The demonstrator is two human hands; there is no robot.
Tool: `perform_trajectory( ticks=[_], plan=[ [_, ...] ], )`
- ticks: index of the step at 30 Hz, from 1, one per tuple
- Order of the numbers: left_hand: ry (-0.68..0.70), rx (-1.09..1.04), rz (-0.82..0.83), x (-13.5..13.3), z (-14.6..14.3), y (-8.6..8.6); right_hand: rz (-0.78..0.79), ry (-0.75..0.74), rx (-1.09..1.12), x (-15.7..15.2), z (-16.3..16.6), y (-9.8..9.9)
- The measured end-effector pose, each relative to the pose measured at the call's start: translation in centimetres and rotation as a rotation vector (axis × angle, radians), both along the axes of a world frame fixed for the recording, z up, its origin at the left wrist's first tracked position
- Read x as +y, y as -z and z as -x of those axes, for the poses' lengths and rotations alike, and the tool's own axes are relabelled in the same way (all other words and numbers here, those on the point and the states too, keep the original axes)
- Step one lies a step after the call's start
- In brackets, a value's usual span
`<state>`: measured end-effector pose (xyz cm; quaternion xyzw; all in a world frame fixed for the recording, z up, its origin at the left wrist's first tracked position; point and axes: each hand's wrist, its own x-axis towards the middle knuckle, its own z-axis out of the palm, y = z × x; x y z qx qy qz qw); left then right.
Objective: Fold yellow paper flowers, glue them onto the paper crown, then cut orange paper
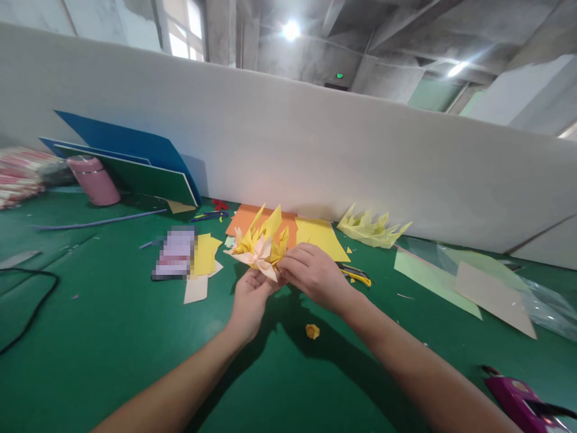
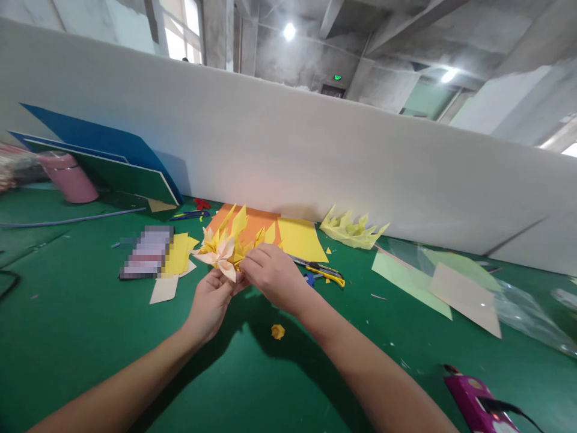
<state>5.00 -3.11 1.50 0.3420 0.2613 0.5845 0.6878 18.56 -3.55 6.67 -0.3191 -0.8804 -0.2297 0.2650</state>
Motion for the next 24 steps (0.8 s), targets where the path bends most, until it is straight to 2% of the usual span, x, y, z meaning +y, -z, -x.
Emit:
perform_trajectory(
  ticks=[24],
  plan=[
    [0.007,-0.01,0.001,-0.09,0.08,-0.07,-0.048,-0.031,0.012,0.04,0.0,0.23]
  ],
)
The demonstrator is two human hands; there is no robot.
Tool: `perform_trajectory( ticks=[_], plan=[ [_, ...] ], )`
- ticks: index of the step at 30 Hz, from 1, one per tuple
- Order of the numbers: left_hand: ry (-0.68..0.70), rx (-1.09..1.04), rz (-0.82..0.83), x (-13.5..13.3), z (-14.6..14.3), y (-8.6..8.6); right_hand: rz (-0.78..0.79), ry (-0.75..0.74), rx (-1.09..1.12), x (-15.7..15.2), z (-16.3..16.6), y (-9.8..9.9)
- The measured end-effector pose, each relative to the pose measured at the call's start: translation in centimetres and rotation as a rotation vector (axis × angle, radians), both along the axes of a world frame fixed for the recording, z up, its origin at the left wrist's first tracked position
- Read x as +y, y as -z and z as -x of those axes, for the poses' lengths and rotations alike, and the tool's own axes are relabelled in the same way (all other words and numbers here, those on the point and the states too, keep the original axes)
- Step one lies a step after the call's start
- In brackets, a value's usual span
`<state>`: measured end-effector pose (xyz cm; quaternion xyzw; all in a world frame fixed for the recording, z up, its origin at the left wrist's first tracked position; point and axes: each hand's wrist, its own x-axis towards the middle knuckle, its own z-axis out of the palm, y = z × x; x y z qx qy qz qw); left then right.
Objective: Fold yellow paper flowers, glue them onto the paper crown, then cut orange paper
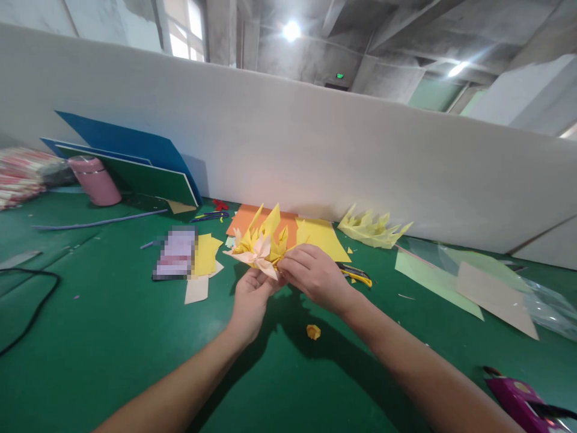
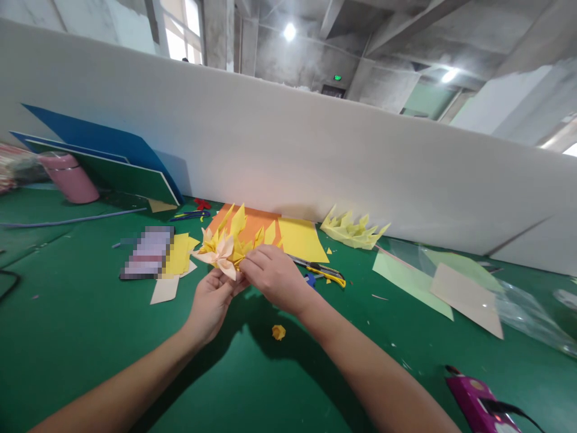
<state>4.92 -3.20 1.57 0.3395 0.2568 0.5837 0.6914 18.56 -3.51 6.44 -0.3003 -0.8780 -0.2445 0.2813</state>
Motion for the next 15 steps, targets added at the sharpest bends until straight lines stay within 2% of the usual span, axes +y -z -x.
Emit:
perform_trajectory(
  ticks=[15],
  plan=[
    [0.002,-0.02,0.018,0.11,-0.08,-0.1,0.025,0.02,0.022,0.06,-0.04,-0.11]
  ],
)
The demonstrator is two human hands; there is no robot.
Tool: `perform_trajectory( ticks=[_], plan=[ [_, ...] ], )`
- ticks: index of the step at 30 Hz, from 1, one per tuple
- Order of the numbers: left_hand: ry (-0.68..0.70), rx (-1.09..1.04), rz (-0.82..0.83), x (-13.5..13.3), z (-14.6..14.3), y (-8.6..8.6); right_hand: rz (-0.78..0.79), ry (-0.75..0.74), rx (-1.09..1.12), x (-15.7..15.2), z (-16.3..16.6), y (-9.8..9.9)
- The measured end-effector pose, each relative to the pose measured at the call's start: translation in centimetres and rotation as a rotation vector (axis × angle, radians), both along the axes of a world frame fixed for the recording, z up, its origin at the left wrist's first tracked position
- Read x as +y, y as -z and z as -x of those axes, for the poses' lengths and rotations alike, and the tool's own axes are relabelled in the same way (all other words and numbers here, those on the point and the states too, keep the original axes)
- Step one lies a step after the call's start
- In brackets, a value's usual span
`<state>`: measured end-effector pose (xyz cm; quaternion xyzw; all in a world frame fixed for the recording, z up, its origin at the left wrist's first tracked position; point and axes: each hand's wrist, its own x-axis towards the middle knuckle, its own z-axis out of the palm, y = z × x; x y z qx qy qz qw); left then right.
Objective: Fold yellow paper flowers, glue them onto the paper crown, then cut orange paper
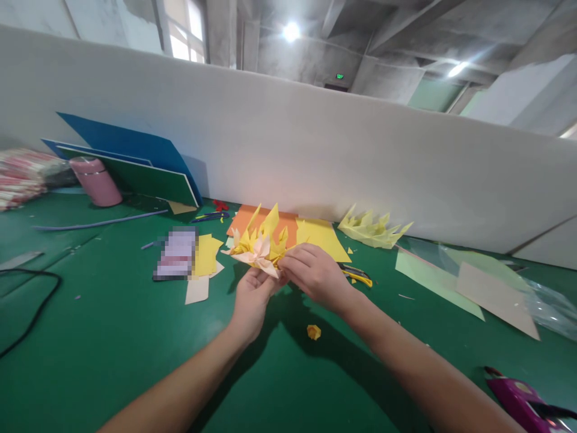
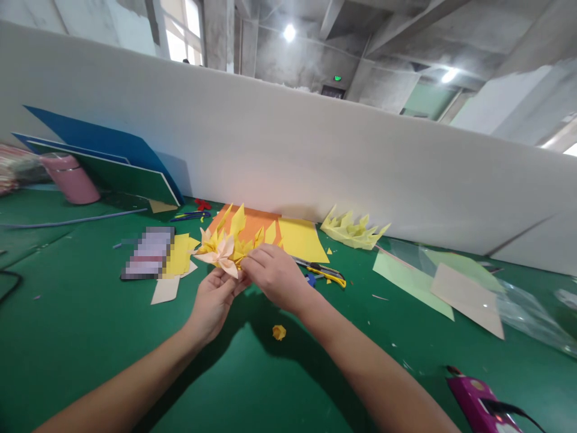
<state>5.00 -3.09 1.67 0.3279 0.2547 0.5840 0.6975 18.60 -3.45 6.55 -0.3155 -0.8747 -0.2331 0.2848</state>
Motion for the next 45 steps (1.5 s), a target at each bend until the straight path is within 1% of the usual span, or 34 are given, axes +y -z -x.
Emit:
perform_trajectory(
  ticks=[4,10,14,16,19,23,26,28,31,34,36,38,40,45],
  plan=[
    [-0.009,-0.021,-0.016,0.4,0.1,0.0,-0.011,0.007,0.105,-0.6,-0.3,-0.1],
    [-0.026,-0.025,-0.024,0.4,0.2,-0.1,0.001,0.031,0.341,-3.4,-1.8,-0.2],
    [-0.031,-0.04,0.003,0.2,0.0,-0.1,-0.002,0.0,0.421,-4.7,-2.1,0.3],
    [-0.046,-0.039,0.004,0.3,0.0,0.0,0.018,0.018,0.489,-5.0,-2.1,0.8],
    [-0.069,-0.033,-0.002,0.7,0.3,0.3,0.089,0.139,0.618,-5.1,-2.8,2.0],
    [-0.109,-0.025,-0.026,0.9,0.4,0.7,0.256,0.395,0.706,-5.6,-4.9,4.1],
    [-0.105,-0.017,-0.126,0.7,0.3,0.8,0.414,0.658,0.702,-6.1,-6.9,5.3],
    [-0.113,0.016,-0.193,0.5,0.2,0.8,0.512,0.795,0.673,-6.2,-8.0,5.9],
    [-0.163,0.064,-0.196,0.6,0.1,1.0,0.635,0.899,0.625,-6.3,-9.1,6.6],
    [-0.184,0.095,-0.125,0.9,0.1,1.4,0.781,0.932,0.572,-6.2,-9.3,6.9],
    [-0.166,0.113,-0.065,1.1,0.2,1.6,0.848,0.927,0.527,-6.1,-9.1,6.9],
    [-0.147,0.109,-0.032,1.1,0.2,1.7,0.869,0.912,0.498,-6.0,-8.9,6.9],
    [-0.142,0.092,-0.038,1.1,0.2,1.7,0.879,0.9,0.484,-6.0,-8.9,7.0],
    [-0.173,0.11,-0.052,1.3,0.3,1.7,0.88,0.867,0.478,-6.0,-8.9,7.3]
  ],
)
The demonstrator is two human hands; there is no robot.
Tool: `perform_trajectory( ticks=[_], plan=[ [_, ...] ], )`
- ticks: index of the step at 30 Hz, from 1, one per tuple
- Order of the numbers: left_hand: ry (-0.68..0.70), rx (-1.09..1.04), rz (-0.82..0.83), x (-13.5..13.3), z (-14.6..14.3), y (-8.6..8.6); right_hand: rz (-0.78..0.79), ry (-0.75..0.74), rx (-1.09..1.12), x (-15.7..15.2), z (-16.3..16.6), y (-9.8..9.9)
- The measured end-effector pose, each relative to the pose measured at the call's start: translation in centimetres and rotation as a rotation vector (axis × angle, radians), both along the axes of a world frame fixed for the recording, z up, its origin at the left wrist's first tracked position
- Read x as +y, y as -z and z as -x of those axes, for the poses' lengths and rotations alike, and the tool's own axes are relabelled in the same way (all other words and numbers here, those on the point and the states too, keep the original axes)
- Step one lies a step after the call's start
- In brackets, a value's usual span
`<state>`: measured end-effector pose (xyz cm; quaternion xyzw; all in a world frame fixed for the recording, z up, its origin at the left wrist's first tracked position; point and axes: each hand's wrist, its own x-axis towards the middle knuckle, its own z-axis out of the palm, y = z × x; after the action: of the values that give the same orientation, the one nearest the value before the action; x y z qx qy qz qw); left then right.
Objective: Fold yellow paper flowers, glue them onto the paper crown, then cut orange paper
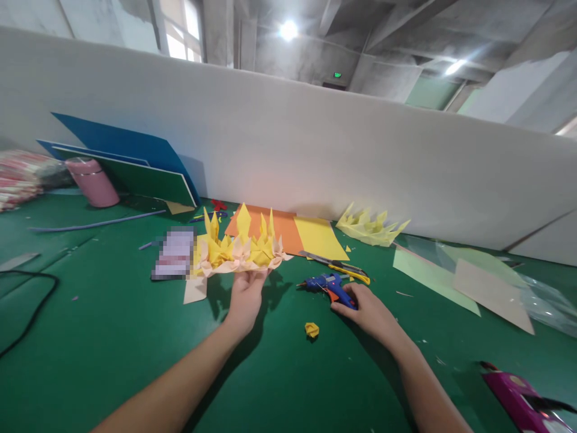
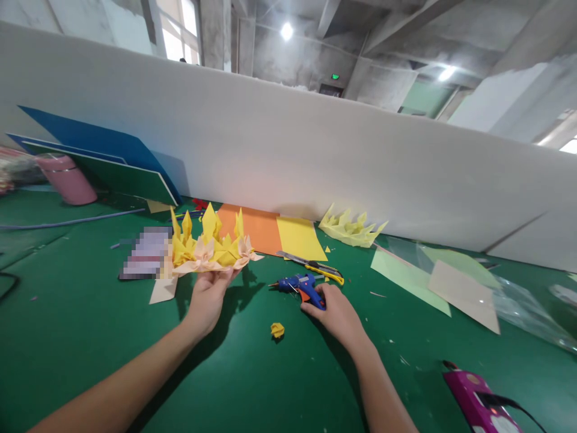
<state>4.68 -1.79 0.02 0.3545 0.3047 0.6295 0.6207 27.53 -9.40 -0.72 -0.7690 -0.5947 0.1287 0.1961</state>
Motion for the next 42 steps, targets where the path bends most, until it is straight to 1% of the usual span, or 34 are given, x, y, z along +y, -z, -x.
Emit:
perform_trajectory(
  ticks=[4,7,10,13,15,16,19,22,24,27,30,34,36,39,42],
  plan=[
    [-0.007,0.008,-0.027,0.2,0.2,0.2,0.026,0.03,0.053,0.1,0.2,-0.4],
    [0.023,0.011,-0.028,0.2,0.2,0.2,0.065,0.051,0.173,0.2,0.0,-1.0],
    [0.051,0.007,-0.041,0.1,0.2,0.2,0.069,0.084,0.394,-0.1,-0.3,-1.6],
    [0.062,-0.006,-0.051,0.0,0.1,0.0,-0.054,0.121,0.716,-0.7,-0.4,-2.4],
    [0.073,-0.005,-0.056,-0.2,0.1,-0.1,-0.113,0.081,0.914,-1.0,-0.1,-2.9],
    [0.083,0.0,-0.056,-0.2,0.1,-0.1,-0.117,0.047,0.981,-1.1,0.1,-3.2],
    [0.122,0.01,-0.051,-0.4,0.1,-0.2,-0.095,-0.032,1.072,-1.2,0.7,-3.8],
    [0.152,0.0,-0.043,-0.4,0.1,0.0,-0.141,-0.058,1.121,-1.2,1.4,-4.2],
    [0.17,-0.006,-0.034,-0.3,0.1,0.1,-0.179,-0.078,1.111,-1.2,1.9,-4.5],
    [0.199,-0.021,-0.027,-0.3,0.1,0.2,-0.227,-0.137,1.01,-1.3,2.9,-5.0],
    [0.234,-0.027,-0.036,-0.4,0.1,0.2,-0.243,-0.178,0.825,-1.3,3.7,-5.5],
    [0.255,-0.03,-0.038,-0.5,0.1,0.0,-0.209,-0.152,0.511,-1.3,4.4,-5.5],
    [0.256,-0.032,-0.039,-0.6,0.1,0.0,-0.239,-0.176,0.378,-1.2,4.7,-5.4],
    [0.251,-0.036,-0.046,-0.7,0.0,-0.2,-0.325,-0.272,0.236,-1.2,4.9,-5.3],
    [0.249,-0.036,-0.047,-0.8,-0.1,-0.3,-0.361,-0.331,0.167,-1.2,5.1,-5.3]
  ],
)
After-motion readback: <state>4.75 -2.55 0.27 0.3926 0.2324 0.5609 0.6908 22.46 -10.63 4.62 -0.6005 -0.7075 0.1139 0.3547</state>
